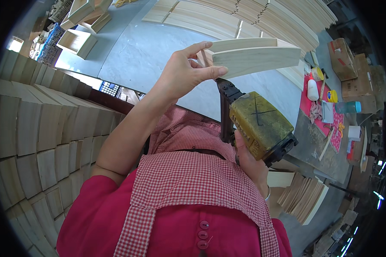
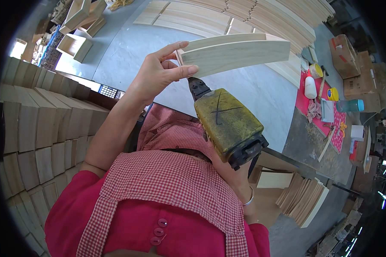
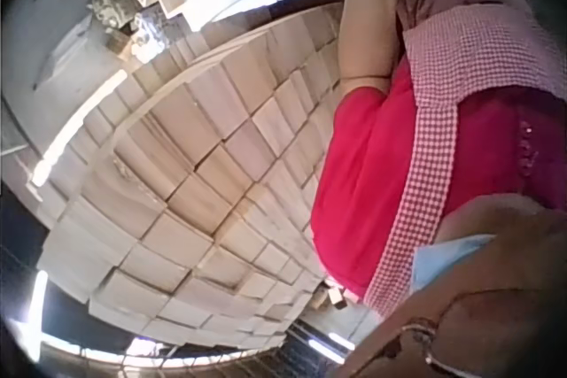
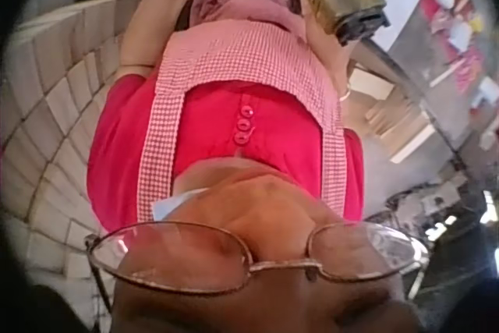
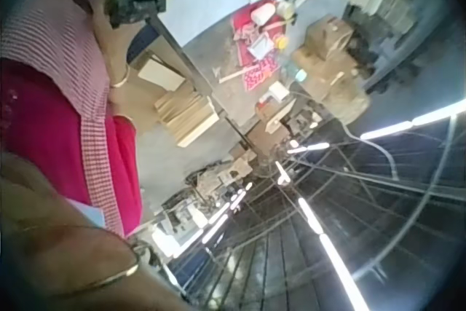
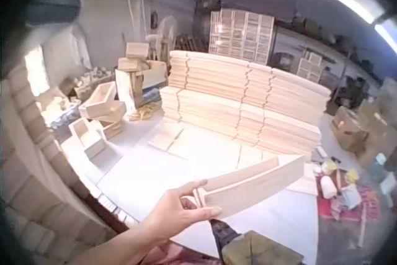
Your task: The person assembles small rectangular wooden boxes by applying glue to the frame and attaching a wooden base. They use a pneumatic nail gun to secure the base to the frame and then stack the finished boxes on a nearby pile.
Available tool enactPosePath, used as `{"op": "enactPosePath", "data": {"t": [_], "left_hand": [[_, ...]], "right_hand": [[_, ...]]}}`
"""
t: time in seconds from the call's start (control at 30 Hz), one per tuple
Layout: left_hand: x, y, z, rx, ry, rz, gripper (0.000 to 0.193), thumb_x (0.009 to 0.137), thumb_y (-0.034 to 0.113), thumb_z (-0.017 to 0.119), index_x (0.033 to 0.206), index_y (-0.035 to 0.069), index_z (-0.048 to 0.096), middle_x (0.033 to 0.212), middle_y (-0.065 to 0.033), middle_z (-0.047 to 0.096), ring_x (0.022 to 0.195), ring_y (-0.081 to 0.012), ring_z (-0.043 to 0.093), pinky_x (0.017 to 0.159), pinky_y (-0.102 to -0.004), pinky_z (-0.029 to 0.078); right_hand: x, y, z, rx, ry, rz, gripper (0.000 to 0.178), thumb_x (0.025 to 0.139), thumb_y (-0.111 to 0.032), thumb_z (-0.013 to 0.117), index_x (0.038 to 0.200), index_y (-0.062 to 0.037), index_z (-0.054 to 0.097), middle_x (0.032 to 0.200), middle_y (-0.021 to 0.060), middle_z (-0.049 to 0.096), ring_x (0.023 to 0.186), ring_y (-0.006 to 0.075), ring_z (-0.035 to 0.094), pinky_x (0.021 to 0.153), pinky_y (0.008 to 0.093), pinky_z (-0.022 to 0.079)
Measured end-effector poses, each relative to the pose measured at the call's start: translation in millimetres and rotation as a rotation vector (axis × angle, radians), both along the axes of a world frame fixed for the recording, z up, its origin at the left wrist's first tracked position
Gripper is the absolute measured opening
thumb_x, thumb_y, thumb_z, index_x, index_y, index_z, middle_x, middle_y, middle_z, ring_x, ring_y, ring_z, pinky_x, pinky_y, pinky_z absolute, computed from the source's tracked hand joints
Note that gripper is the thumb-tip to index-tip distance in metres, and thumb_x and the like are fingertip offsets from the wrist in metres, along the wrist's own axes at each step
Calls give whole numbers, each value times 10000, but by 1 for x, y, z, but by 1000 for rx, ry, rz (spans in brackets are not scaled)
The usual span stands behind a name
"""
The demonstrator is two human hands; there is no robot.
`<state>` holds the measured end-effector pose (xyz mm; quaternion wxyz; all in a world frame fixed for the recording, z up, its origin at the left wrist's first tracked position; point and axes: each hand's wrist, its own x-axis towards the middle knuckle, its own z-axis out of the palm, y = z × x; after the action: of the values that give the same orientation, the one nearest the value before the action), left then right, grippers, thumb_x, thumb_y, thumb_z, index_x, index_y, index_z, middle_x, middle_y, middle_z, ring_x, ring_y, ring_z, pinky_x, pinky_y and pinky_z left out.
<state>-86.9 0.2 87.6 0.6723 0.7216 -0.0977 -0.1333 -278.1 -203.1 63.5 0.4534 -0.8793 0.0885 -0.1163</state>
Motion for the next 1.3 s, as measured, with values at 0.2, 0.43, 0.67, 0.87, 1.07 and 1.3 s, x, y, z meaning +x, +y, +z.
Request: {"op": "enactPosePath", "data": {"t": [0.2,0.43,0.67,0.87,1.07,1.3], "left_hand": [[3,-2,-10,58,-7,18,864,805,329,900,1452,-89,507,1096,-213,684,861,-166,671,798,-337,572],[18,7,-23,-6,237,-99,728,912,437,789,1411,-45,569,1007,-97,669,745,-84,539,689,-230,483],[38,36,-47,-27,523,-212,741,939,588,678,1316,-46,612,969,-122,648,663,-70,456,661,-232,444],[77,53,-70,106,437,-368,717,951,510,696,1445,13,543,1049,-109,643,740,-82,504,691,-254,454],[86,53,-66,30,27,-364,1005,791,210,863,1614,52,308,1372,-158,616,1088,-214,602,977,-375,530],[63,67,-82,546,-221,-389,1042,700,164,891,1598,117,366,1514,-172,526,1332,-346,556,1112,-482,460]], "right_hand": [[7,1,7,-133,-53,79,328,841,-214,827,1087,-24,724,1038,128,749,922,271,744,805,376,577],[4,-15,8,71,43,-337,448,867,-249,844,1166,31,664,1004,81,738,877,199,708,784,371,558],[-14,-156,18,-165,83,-530,495,922,-178,757,1314,45,553,1073,150,689,879,210,664,755,369,546],[-19,-275,-52,-981,418,-623,664,911,-154,690,1506,-26,424,1204,282,663,1061,419,681,866,515,553],[-6,-291,-73,-944,596,-703,680,913,-193,715,1519,-65,434,1180,262,662,1076,438,654,911,523,537],[34,-317,-44,-1013,430,-617,461,930,-325,712,1265,-10,678,1166,232,677,1086,423,634,934,487,511]]}}
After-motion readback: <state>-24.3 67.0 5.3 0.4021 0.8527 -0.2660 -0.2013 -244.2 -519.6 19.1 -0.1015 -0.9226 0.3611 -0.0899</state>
